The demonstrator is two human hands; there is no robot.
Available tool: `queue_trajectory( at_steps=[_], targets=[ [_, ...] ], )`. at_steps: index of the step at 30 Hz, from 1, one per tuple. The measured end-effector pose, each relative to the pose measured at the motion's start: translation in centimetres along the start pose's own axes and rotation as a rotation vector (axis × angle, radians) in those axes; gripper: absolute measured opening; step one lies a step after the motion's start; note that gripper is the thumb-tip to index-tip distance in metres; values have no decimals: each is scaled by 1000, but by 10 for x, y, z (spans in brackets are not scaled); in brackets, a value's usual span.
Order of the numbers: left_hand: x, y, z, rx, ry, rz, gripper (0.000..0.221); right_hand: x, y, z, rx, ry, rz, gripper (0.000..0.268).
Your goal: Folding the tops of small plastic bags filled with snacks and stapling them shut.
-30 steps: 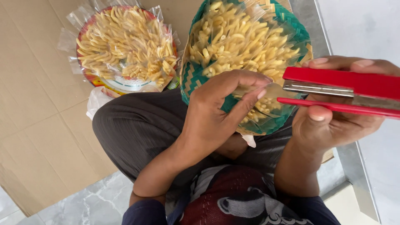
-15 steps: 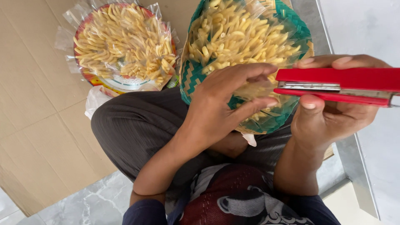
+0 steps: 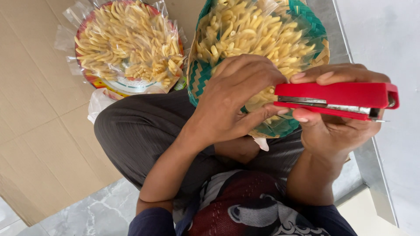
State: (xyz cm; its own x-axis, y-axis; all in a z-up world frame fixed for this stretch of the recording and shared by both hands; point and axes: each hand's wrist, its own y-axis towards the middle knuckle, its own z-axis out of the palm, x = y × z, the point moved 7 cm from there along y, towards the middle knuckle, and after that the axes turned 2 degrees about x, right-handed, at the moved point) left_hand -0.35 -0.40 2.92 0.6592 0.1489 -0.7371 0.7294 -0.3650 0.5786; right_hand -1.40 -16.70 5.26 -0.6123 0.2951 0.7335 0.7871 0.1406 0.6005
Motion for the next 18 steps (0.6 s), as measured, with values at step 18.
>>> queue_trajectory(
  at_steps=[18],
  targets=[
    [9, -10, 3, -49, 48, -27, 35, 0, -10, 0, -43, -43, 16, 43]
  ],
)
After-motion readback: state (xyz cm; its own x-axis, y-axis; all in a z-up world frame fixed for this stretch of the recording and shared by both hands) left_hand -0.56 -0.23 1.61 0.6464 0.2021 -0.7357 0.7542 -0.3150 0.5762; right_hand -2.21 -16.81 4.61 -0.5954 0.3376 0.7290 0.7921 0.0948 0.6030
